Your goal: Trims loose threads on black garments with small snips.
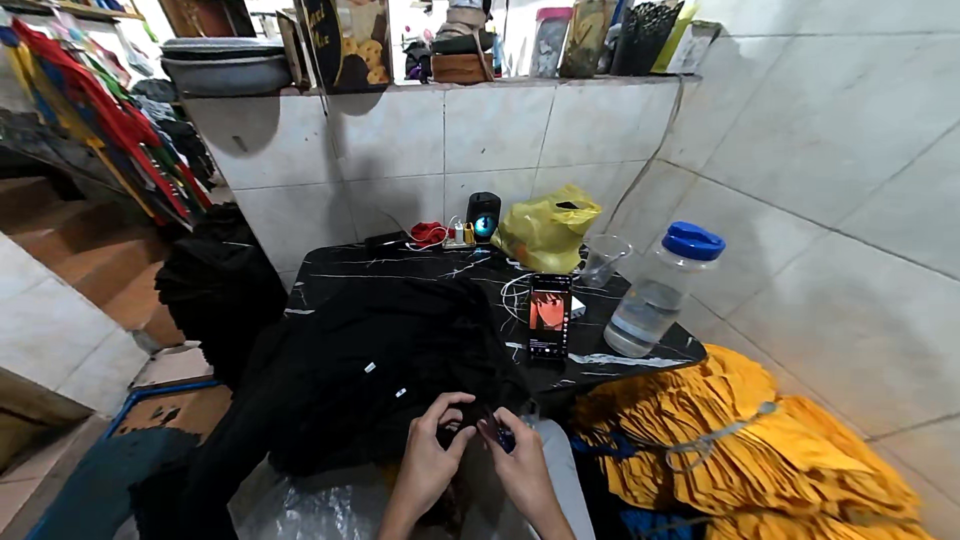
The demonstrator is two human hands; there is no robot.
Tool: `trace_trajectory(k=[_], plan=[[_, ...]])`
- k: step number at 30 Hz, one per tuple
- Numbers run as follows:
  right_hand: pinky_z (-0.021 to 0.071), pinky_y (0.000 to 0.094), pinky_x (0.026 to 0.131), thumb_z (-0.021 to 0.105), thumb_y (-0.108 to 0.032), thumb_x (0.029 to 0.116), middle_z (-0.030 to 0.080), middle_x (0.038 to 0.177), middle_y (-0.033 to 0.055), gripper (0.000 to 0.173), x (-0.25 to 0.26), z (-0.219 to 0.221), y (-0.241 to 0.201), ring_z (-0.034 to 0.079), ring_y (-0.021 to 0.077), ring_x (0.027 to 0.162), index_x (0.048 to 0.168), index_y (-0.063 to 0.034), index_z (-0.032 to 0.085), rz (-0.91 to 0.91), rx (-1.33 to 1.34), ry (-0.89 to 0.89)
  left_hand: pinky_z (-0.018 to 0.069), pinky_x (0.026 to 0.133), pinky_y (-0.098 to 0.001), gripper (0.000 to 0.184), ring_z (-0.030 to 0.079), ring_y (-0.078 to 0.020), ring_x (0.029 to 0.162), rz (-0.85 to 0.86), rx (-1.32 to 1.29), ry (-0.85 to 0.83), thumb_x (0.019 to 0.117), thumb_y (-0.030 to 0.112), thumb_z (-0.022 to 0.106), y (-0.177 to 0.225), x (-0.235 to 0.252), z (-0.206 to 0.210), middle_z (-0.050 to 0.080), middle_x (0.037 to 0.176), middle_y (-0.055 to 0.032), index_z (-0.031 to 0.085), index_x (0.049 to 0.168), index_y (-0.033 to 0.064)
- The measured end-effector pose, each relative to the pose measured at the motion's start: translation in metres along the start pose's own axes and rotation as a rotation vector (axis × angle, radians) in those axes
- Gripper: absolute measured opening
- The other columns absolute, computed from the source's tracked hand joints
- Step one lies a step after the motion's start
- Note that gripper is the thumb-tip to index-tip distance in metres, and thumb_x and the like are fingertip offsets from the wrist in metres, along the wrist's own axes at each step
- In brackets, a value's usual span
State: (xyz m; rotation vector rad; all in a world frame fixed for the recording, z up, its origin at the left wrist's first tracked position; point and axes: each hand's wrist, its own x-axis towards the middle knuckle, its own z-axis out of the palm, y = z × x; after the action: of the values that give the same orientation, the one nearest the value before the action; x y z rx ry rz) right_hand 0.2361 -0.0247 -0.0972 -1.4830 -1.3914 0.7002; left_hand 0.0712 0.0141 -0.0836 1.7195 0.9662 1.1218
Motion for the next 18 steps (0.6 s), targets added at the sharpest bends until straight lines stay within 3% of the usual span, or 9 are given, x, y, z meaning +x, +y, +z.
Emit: trace_trajectory(k=[2,5,9,11,18], plan=[[0.0535,0.0270,0.065,0.062,-0.020,0.0975,0.063,0.077,-0.0004,0.013,-0.002,0.001,0.000,0.061,0.0085,0.069,0.093,-0.0084,0.067,-0.022,0.042,-0.006,0.0599,0.090,-0.0279,0.038,0.071,-0.0107,0.099,0.029,0.004,-0.009,0.0898,0.008,0.075,-0.002,0.000,0.000,0.072,0.120,0.0000,0.068,0.127,0.0103],[0.0531,0.0281,0.067,0.058,-0.023,0.1010,0.062,0.075,-0.0004,0.020,-0.005,0.000,-0.002,0.061,0.0087,0.070,0.091,-0.0083,0.067,-0.054,0.047,-0.014,0.0557,0.100,-0.0278,0.036,0.067,-0.0068,0.112,0.080,0.109,-0.038,0.0884,0.013,0.077,-0.007,0.000,0.004,0.072,0.121,0.0044,0.074,0.124,0.0177],[0.0504,0.0247,0.062,0.059,-0.019,0.0953,0.060,0.072,-0.0018,0.016,-0.008,-0.004,-0.006,0.058,0.0060,0.065,0.087,-0.0084,0.068,-0.105,0.040,-0.002,0.0571,0.084,-0.0201,0.011,0.067,-0.0018,0.092,0.142,0.193,0.084,0.0840,0.019,0.080,-0.008,0.000,0.014,0.073,0.096,0.0059,0.082,0.095,0.0186],[0.0500,0.0237,0.059,0.063,-0.020,0.0924,0.062,0.072,-0.0017,0.014,-0.007,-0.008,-0.006,0.058,0.0051,0.063,0.087,-0.0083,0.069,-0.122,0.015,0.035,0.0589,0.083,-0.0216,0.006,0.069,-0.0026,0.089,0.158,0.162,0.136,0.0842,0.020,0.082,-0.010,0.002,0.014,0.075,0.092,0.0071,0.083,0.090,0.0182],[0.0607,0.0241,0.071,0.072,-0.018,0.0905,0.073,0.097,-0.0019,0.018,0.000,-0.013,-0.002,0.070,0.0052,0.083,0.107,-0.0104,0.072,-0.150,-0.027,0.100,0.0616,0.078,-0.0247,0.004,0.071,-0.0090,0.084,0.063,-0.004,0.143,0.0938,0.010,0.072,-0.007,0.002,0.006,0.074,0.092,0.0017,0.072,0.098,0.0089]])
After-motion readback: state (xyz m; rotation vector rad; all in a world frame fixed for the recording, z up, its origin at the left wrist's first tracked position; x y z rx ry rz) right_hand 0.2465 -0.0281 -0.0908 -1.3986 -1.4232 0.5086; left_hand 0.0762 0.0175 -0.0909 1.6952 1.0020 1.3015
